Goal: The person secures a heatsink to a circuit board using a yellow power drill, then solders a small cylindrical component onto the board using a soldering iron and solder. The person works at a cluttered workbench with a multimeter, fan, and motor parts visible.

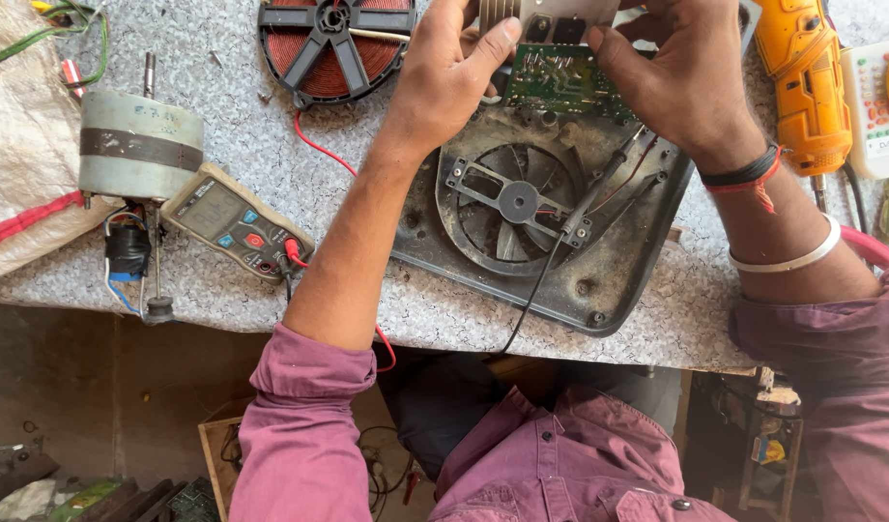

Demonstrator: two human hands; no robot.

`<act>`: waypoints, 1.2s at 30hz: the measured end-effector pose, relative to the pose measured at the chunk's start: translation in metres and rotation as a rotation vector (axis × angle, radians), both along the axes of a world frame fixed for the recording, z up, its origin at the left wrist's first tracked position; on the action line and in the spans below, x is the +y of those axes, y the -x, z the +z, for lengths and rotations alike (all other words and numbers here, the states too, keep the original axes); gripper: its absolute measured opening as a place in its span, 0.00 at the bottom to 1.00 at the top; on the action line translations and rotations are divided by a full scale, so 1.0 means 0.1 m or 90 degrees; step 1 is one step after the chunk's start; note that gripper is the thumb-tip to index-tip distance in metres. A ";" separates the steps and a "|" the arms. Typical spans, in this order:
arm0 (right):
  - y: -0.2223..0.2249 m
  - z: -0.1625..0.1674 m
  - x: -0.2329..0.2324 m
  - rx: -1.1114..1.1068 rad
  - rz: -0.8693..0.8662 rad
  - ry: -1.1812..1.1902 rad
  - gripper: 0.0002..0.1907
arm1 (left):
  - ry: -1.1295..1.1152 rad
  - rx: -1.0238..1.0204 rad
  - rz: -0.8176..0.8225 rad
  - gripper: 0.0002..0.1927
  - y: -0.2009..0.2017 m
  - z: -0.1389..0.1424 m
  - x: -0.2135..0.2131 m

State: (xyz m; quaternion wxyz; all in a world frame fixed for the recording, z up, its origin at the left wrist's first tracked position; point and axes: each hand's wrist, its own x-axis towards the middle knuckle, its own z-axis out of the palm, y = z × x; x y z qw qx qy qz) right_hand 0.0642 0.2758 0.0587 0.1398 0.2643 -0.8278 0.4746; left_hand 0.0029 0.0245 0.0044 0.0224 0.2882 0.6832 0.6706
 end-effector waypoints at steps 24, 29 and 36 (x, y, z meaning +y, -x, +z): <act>0.01 -0.02 -0.23 0.076 -0.242 -0.228 0.14 | 0.036 0.037 0.025 0.14 0.01 -0.08 0.02; 0.04 0.01 -0.24 0.159 -0.212 -0.275 0.12 | 0.023 0.049 0.031 0.15 0.02 -0.13 0.03; 0.05 -0.02 -0.26 0.132 -0.207 -0.262 0.13 | 0.038 0.047 0.035 0.16 0.05 -0.15 0.03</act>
